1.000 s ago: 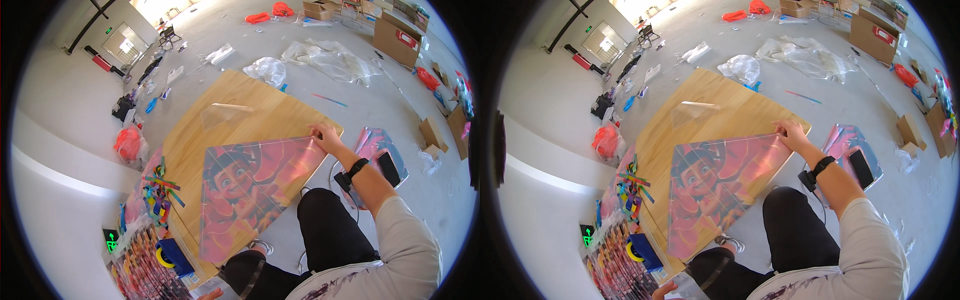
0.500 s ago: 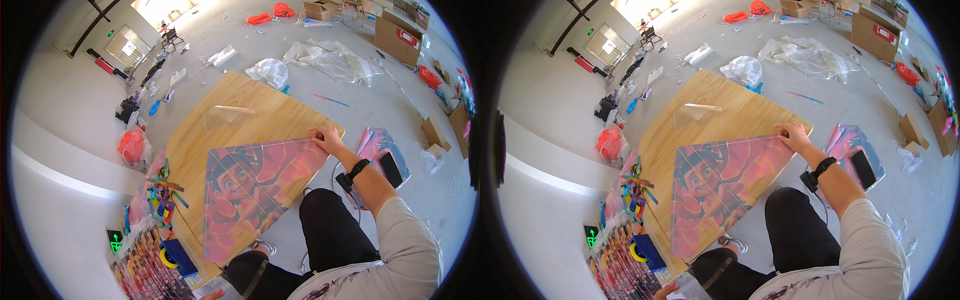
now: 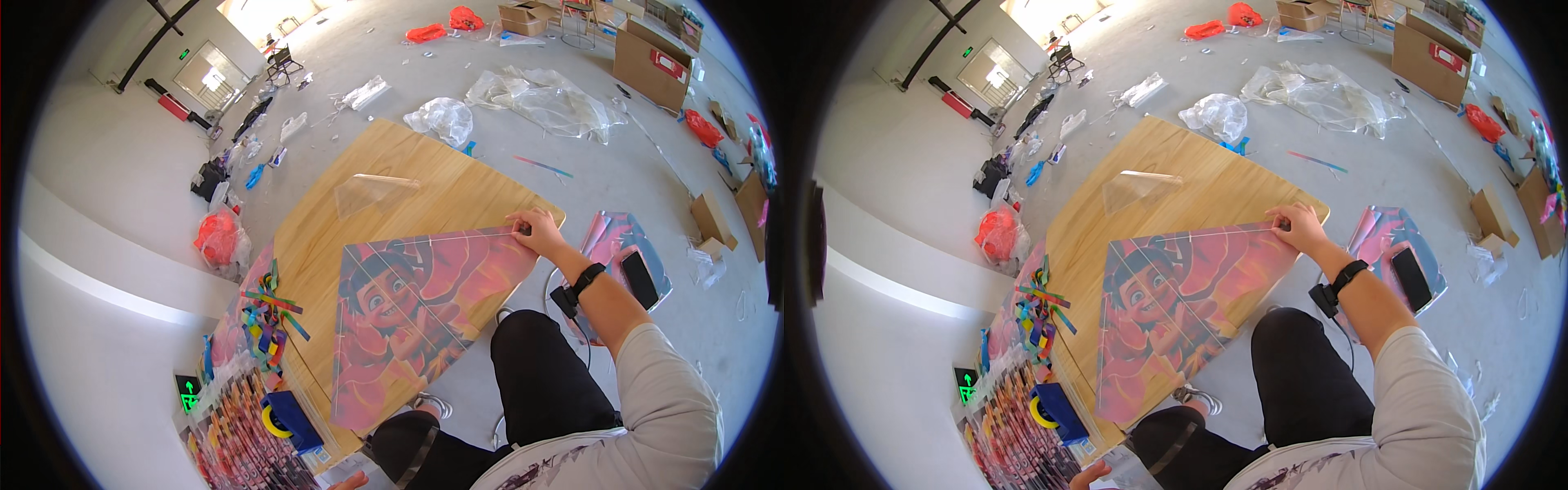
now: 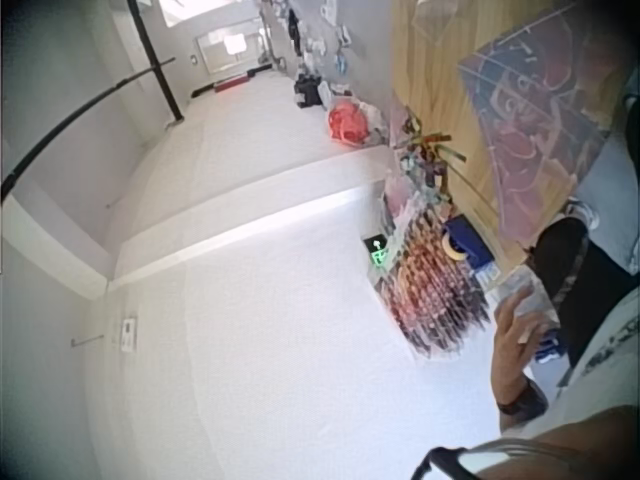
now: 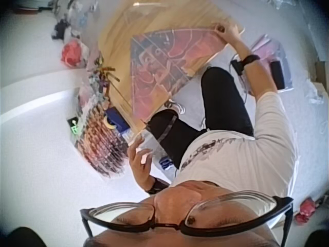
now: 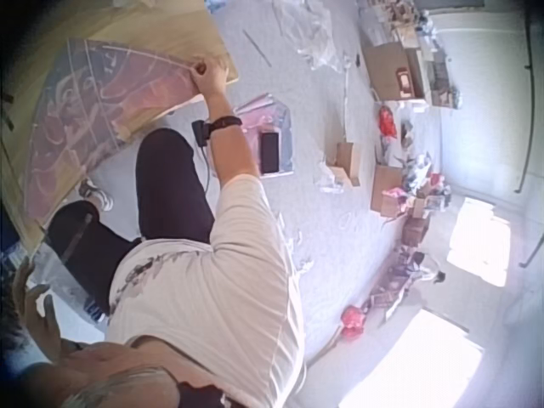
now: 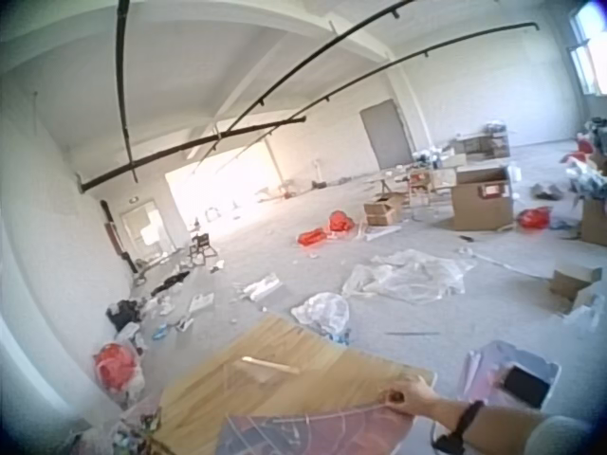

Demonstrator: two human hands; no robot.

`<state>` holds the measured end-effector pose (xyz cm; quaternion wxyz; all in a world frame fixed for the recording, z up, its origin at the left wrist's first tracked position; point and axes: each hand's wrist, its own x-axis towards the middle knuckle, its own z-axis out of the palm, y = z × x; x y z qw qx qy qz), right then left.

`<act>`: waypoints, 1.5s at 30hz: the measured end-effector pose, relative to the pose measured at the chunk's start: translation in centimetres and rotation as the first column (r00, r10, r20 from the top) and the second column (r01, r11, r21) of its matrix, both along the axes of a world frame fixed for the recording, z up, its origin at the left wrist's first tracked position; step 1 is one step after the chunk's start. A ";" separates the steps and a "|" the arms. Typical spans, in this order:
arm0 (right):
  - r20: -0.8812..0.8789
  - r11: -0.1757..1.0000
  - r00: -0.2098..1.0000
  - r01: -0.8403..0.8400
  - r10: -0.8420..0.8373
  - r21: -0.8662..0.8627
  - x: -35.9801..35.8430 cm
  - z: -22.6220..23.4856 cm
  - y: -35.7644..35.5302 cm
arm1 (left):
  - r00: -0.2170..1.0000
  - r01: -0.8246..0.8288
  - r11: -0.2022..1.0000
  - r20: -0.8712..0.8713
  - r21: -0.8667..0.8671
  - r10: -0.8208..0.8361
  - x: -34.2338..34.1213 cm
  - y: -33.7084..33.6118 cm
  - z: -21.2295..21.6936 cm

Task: Assembling and packing kites in a manufacturing environment.

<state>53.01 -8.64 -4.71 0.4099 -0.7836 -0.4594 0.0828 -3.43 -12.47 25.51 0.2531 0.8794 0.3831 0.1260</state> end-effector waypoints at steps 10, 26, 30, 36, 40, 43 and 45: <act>-0.315 0.994 0.945 0.104 -0.088 0.036 0.6 -0.5 -0.1 | 1.000 0.003 1.000 -0.004 0.003 -0.003 0.1 0.0 0.2; -0.046 0.936 0.977 0.213 -0.209 0.279 2.2 1.5 0.4 | 1.000 0.011 1.000 0.000 0.018 -0.011 -0.5 -1.1 0.7; -0.167 0.995 0.982 0.083 -0.092 -0.057 4.2 0.6 2.1 | 1.000 0.002 1.000 -0.002 0.020 -0.002 -0.4 -1.4 0.8; 0.114 0.985 0.988 -0.086 0.103 -0.151 6.1 -0.4 3.8 | 1.000 -0.018 1.000 0.006 0.013 0.018 -0.3 -1.4 0.8; 0.081 0.950 0.992 -0.070 0.099 -0.305 6.7 -0.4 4.5 | 0.999 -0.038 0.999 -0.003 0.001 0.038 -0.4 -1.4 0.9; 0.034 0.958 0.999 0.048 -0.040 -0.284 5.4 2.1 5.1 | 0.999 -0.041 0.999 -0.004 -0.008 0.041 -0.3 -1.2 0.8; -0.071 0.999 0.996 0.044 -0.045 -0.023 4.0 4.0 5.7 | 0.999 -0.042 0.999 -0.002 -0.004 0.042 0.0 -0.9 0.7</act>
